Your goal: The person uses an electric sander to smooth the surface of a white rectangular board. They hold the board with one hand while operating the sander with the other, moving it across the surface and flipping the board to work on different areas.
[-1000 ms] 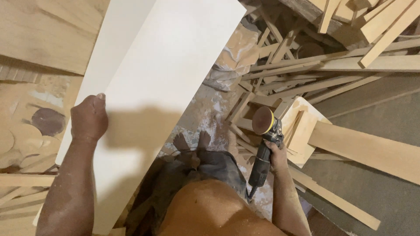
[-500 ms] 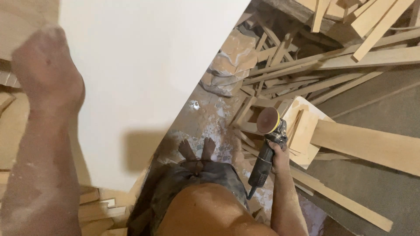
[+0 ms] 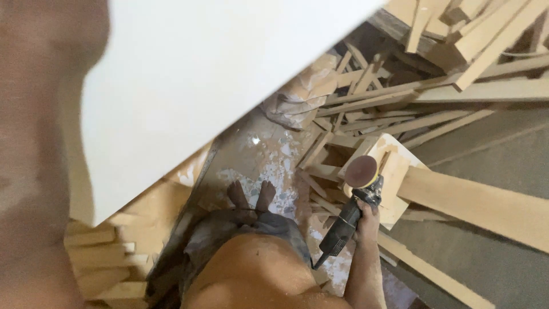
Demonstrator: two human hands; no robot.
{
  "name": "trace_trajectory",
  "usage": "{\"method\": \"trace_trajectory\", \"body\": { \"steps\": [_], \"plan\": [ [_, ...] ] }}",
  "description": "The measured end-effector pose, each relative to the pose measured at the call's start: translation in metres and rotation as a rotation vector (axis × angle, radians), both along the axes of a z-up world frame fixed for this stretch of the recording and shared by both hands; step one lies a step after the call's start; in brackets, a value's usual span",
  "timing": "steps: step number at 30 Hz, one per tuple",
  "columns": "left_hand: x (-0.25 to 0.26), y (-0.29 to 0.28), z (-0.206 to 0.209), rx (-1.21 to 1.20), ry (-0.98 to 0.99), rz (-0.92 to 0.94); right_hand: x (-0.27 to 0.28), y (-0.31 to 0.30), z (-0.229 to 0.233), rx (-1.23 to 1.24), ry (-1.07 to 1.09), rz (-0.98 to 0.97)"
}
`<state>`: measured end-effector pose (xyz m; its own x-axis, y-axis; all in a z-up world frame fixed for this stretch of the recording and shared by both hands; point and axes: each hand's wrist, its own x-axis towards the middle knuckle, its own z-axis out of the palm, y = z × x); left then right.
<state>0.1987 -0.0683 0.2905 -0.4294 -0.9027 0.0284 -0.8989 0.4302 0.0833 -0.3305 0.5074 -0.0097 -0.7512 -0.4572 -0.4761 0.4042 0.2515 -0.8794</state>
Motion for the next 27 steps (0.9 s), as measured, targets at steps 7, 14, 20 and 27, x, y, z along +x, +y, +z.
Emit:
{"method": "trace_trajectory", "body": {
  "steps": [7, 14, 20, 27],
  "plan": [
    [-0.033, 0.102, -0.026, 0.597, 0.099, 0.275, -0.076, 0.091, -0.043, 0.607, 0.862, 0.736],
    [0.01, 0.087, -0.113, 0.795, -0.244, 0.077, -0.069, 0.134, 0.008, 0.628, 1.166, 0.942],
    [0.086, 0.051, -0.216, 0.715, -0.593, -0.092, 0.023, 0.068, 0.072, 0.34, 0.002, 0.03],
    [0.174, 0.049, -0.309, 0.355, -0.401, -0.219, 0.041, 0.023, 0.052, 0.471, 0.066, 0.363]
  ]
}}
